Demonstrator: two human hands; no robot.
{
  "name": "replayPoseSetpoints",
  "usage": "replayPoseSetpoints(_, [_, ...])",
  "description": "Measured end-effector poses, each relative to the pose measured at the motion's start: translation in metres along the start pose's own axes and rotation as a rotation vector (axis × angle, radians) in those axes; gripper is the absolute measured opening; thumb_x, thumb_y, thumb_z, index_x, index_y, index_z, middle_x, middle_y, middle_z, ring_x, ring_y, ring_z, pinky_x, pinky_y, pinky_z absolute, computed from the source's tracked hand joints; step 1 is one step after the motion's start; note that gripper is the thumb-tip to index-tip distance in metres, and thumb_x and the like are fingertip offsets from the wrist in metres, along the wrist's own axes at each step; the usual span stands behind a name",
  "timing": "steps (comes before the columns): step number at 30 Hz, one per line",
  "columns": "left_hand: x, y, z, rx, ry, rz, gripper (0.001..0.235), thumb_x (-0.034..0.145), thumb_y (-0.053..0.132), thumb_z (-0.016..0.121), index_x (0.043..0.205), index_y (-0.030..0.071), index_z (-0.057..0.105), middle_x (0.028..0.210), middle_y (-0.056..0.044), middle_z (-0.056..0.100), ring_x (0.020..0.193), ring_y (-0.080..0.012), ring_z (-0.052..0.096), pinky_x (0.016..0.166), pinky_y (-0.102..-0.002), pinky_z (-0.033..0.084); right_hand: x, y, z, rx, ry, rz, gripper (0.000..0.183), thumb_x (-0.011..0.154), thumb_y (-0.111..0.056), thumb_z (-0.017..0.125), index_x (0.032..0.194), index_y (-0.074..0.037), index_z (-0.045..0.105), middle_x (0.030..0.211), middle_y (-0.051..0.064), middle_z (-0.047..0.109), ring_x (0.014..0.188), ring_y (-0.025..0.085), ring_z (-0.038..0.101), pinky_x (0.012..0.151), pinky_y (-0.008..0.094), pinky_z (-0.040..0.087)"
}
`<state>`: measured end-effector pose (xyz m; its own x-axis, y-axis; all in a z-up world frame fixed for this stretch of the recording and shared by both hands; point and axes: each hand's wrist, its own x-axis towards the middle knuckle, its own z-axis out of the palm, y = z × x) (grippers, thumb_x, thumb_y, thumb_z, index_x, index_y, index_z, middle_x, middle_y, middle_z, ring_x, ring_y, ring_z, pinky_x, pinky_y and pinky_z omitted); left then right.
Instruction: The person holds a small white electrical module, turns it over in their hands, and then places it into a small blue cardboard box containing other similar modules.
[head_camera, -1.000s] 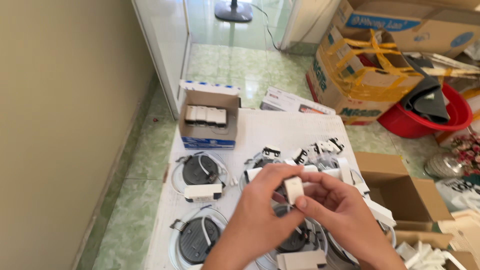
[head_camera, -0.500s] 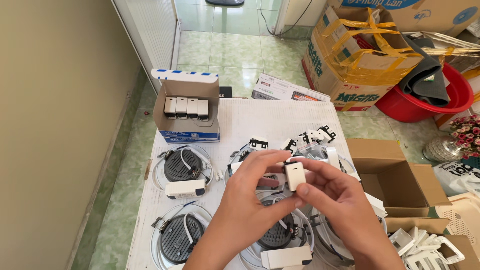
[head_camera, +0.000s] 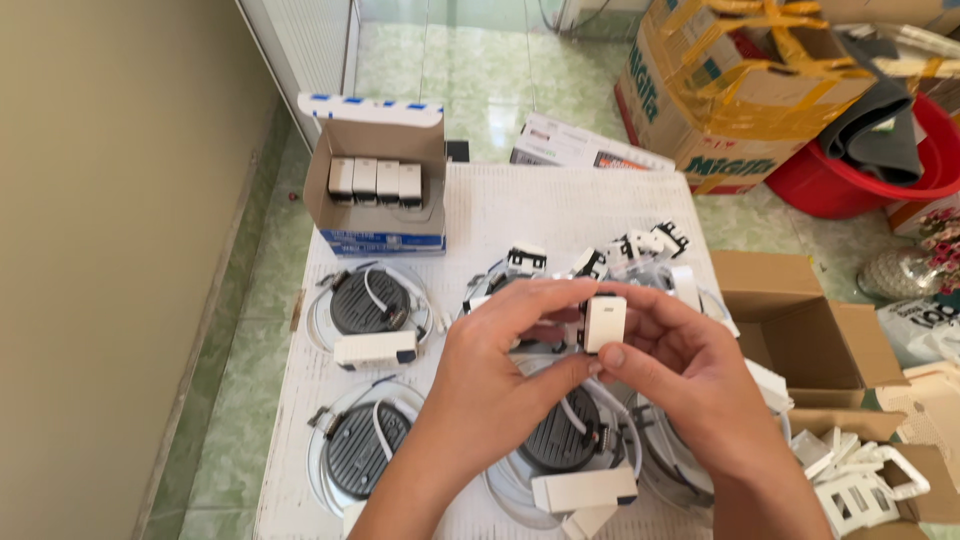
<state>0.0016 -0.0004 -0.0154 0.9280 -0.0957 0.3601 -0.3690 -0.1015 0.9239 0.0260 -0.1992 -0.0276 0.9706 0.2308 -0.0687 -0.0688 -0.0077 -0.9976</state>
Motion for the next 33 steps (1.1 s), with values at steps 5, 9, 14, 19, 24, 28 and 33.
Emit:
replayPoseSetpoints(5, [-0.002,-0.005,-0.001,0.02,0.007,-0.056,0.048,0.083,0.005,0.075,0.128,0.021,0.069,0.131,-0.003,0.074,0.106,-0.0159,0.076,0.094,-0.028,0.065,-0.001,-0.008,0.009,-0.023,0.023,0.048,0.056,0.082,-0.003,0.076,0.137,0.001,0.068,0.109,0.016,0.081,0.093,0.021,0.073,0.078,0.034,0.062])
replayPoseSetpoints(9, [-0.003,-0.006,-0.001,0.017,0.014,-0.057,0.047,0.085,0.006,0.077,0.129,0.021,0.069,0.132,-0.002,0.073,0.104,-0.016,0.077,0.092,-0.028,0.066,-0.002,-0.007,0.01,-0.004,0.01,0.032,0.056,0.083,-0.002,0.074,0.138,0.001,0.066,0.113,0.016,0.08,0.099,0.021,0.074,0.08,0.033,0.062])
replayPoseSetpoints(14, [-0.002,-0.006,0.001,0.005,0.01,-0.078,0.045,0.084,0.008,0.077,0.127,0.02,0.069,0.128,-0.002,0.074,0.102,-0.0161,0.078,0.092,-0.028,0.066,-0.001,-0.004,0.008,-0.029,-0.003,0.01,0.053,0.084,-0.004,0.075,0.136,0.001,0.067,0.108,0.013,0.079,0.094,0.019,0.072,0.077,0.031,0.06])
replayPoseSetpoints(19, [-0.004,-0.009,0.003,-0.006,0.011,-0.047,0.047,0.085,0.006,0.077,0.129,0.018,0.068,0.132,-0.004,0.073,0.106,-0.0174,0.078,0.092,-0.029,0.066,-0.001,0.006,0.005,0.04,0.045,0.067,0.051,0.082,0.003,0.075,0.133,0.004,0.069,0.111,0.015,0.079,0.1,0.02,0.072,0.081,0.033,0.06])
replayPoseSetpoints(24, [-0.002,0.002,0.003,-0.103,0.019,-0.229,0.048,0.082,0.01,0.069,0.13,0.016,0.069,0.123,-0.001,0.07,0.103,-0.0144,0.077,0.086,-0.025,0.064,-0.004,0.012,-0.002,-0.021,0.068,0.005,0.055,0.082,0.004,0.08,0.134,-0.002,0.065,0.095,0.003,0.063,0.085,0.01,0.057,0.074,0.026,0.054])
replayPoseSetpoints(28, [-0.002,-0.002,0.003,-0.14,0.005,-0.312,0.044,0.088,0.021,0.072,0.131,0.012,0.071,0.115,-0.005,0.074,0.087,-0.0106,0.074,0.075,-0.023,0.063,-0.003,0.002,0.005,-0.009,0.025,-0.086,0.053,0.082,0.008,0.078,0.133,0.001,0.065,0.112,0.009,0.072,0.094,0.013,0.066,0.083,0.028,0.06])
replayPoseSetpoints(33, [0.002,0.005,0.002,-0.377,0.024,-0.516,0.039,0.086,0.022,0.077,0.122,0.007,0.078,0.093,-0.008,0.08,0.077,-0.0119,0.075,0.072,-0.023,0.06,-0.005,0.002,0.008,-0.069,-0.006,-0.159,0.046,0.083,0.007,0.081,0.126,-0.002,0.072,0.088,0.001,0.054,0.083,0.008,0.052,0.067,0.023,0.056])
